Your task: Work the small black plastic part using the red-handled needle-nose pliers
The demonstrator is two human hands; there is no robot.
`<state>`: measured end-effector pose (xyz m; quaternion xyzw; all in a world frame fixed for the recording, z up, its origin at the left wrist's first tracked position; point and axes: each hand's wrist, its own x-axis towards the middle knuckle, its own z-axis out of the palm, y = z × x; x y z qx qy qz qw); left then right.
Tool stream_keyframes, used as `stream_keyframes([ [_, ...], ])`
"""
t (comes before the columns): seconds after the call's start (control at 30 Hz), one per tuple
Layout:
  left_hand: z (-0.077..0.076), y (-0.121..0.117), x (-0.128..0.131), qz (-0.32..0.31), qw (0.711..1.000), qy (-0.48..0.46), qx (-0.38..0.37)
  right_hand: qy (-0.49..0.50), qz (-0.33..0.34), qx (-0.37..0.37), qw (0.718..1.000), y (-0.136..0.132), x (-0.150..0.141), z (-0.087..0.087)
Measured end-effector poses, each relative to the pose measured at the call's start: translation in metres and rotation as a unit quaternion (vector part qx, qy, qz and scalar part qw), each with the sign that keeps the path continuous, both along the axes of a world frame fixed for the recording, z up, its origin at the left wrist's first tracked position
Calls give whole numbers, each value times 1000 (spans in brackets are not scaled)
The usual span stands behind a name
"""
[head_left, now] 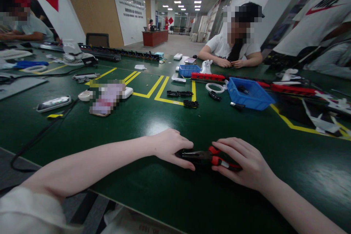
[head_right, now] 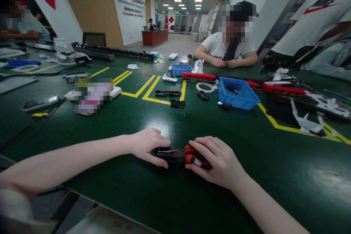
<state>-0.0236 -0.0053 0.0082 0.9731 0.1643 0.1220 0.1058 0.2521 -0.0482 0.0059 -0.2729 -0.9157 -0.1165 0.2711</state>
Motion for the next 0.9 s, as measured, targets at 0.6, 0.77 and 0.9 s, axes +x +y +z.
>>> stream_keyframes([
  [0.6, -2, -2, 0, 28, 999, -6, 13, 1, 0, -80, 997, -3, -2, 3],
  [0.77, -3, -2, 0, 29, 999, -12, 21, -7, -1, -54, 999, 1, 1, 5],
  [0.9, -3, -1, 0, 23, 1000, -10, 18, -3, -3, -47, 999, 2, 5, 4],
])
